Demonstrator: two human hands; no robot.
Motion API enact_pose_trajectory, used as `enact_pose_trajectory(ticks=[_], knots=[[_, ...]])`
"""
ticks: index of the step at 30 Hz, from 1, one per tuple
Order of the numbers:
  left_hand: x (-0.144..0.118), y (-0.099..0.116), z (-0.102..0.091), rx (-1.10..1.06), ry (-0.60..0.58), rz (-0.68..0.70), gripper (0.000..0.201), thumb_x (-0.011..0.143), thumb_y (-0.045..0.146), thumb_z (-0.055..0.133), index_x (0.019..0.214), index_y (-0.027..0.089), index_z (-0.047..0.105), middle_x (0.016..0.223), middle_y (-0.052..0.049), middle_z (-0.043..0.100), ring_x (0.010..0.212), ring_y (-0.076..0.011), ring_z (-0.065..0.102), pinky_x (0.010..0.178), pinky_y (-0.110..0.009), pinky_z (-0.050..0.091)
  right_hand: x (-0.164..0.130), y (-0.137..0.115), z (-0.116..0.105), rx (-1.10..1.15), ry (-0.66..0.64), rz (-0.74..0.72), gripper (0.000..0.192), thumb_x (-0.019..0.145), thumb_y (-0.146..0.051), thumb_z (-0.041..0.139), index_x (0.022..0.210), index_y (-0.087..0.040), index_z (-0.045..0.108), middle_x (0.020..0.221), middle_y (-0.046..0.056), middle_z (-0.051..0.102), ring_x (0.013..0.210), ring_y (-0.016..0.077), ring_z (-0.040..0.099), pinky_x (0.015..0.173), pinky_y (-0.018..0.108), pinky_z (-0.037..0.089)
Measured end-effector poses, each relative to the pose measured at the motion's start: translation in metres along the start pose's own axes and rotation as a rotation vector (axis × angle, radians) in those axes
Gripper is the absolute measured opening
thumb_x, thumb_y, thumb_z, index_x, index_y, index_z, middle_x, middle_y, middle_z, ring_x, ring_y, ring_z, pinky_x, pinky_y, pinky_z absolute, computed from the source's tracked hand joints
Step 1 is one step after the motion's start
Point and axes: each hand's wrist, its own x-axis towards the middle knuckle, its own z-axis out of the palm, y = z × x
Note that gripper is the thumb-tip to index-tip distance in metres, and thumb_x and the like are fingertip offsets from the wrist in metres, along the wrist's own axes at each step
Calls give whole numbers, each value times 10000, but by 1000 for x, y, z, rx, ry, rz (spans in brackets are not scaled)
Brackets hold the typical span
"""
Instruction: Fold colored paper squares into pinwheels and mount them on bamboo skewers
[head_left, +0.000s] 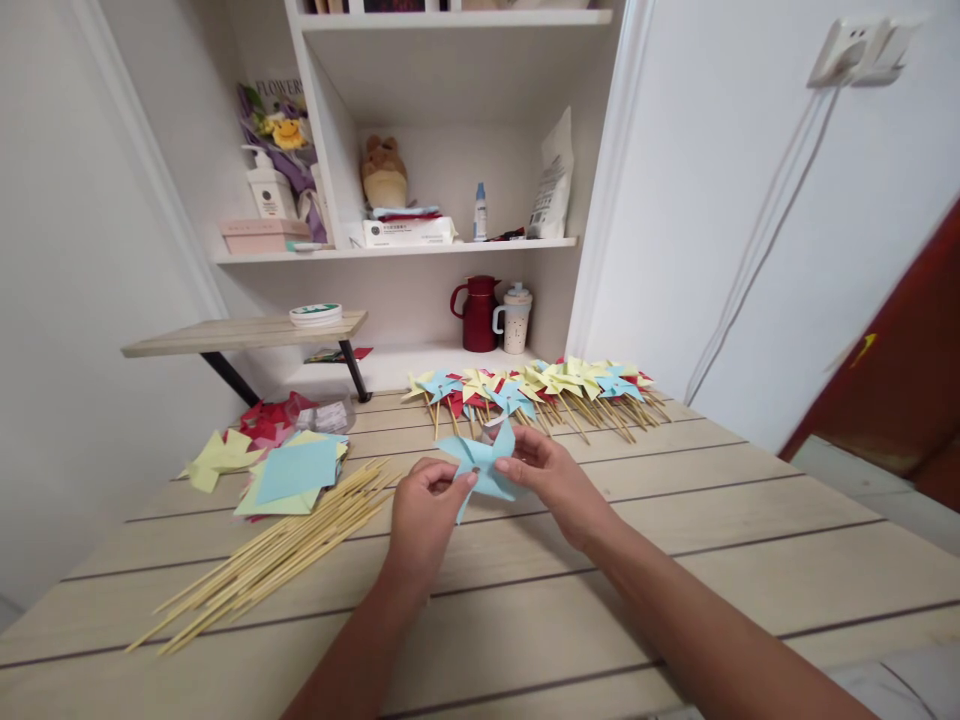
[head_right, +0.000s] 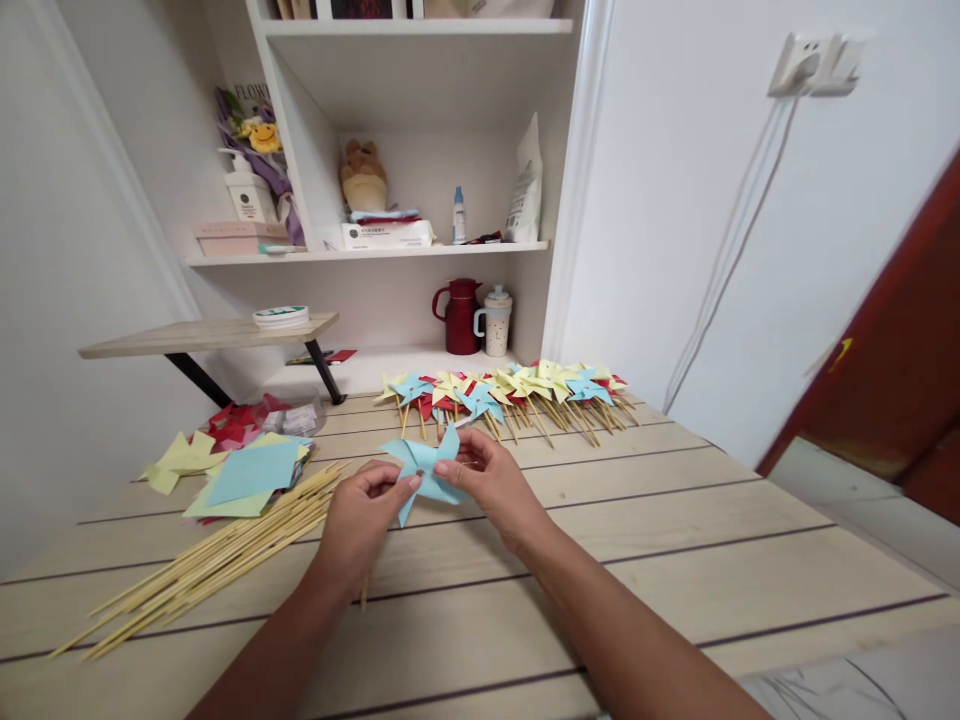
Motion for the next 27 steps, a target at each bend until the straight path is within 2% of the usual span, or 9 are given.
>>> enact_pose_trajectory(ticks=[4, 8, 13, 18, 22, 25, 27], knots=[[0, 1, 3, 118, 19, 130, 107, 682, 271, 729, 604, 199, 713, 740, -28, 640, 701, -165, 595, 666, -281, 477, -1, -1, 2, 1, 3, 23, 413, 603, -340, 848, 947, -215, 656, 930, 25, 687, 825, 186, 618, 735, 318, 478], [-1, 1, 4, 161, 40, 194, 96, 713, 240, 699, 623, 206, 710, 736, -19, 629, 707, -159, 594, 660, -270, 477, -3, 2, 1, -80, 3, 3, 350, 611, -319, 842, 876, -209, 641, 821, -16, 650, 754, 154, 581, 711, 290, 448], [-2, 1, 4, 189, 53, 222, 104, 740, 241, 688, 642, 209, 706, 763, -16, 624, 706, -147, 589, 665, -261, 479, -4, 3, 1, -232, 20, -49, 257, 653, -331, 809, 817, -211, 651, 744, -36, 605, 697, 139, 524, 682, 278, 400], [-5, 2, 5, 201, 21, 292, 99, 748, 225, 681, 650, 215, 699, 777, -10, 618, 718, -145, 593, 680, -259, 490, -5, -2, 4, -242, 20, -34, 191, 676, -323, 772, 725, -193, 641, 645, -49, 535, 624, 123, 462, 630, 265, 359], [-7, 4, 7, 192, 6, 303, 84, 752, 224, 683, 674, 216, 710, 793, -12, 611, 721, -142, 593, 691, -260, 498, -8, -5, 5, -261, 28, -56, 149, 707, -315, 739, 727, -190, 660, 654, -39, 562, 636, 129, 477, 634, 265, 364], [-4, 8, 0, 171, -47, 285, 82, 767, 269, 690, 723, 217, 735, 835, -24, 632, 751, -153, 608, 707, -267, 505, -7, -4, 2, -283, 54, -79, 147, 714, -326, 737, 733, -194, 676, 662, -29, 592, 649, 139, 497, 642, 271, 373], [2, 11, -11, 159, -66, 275, 144, 810, 329, 664, 796, 220, 758, 873, -37, 660, 810, -170, 626, 748, -282, 506, -4, -2, -2, -256, 80, -70, 171, 701, -345, 753, 737, -195, 679, 648, -29, 593, 636, 141, 498, 632, 275, 374]])
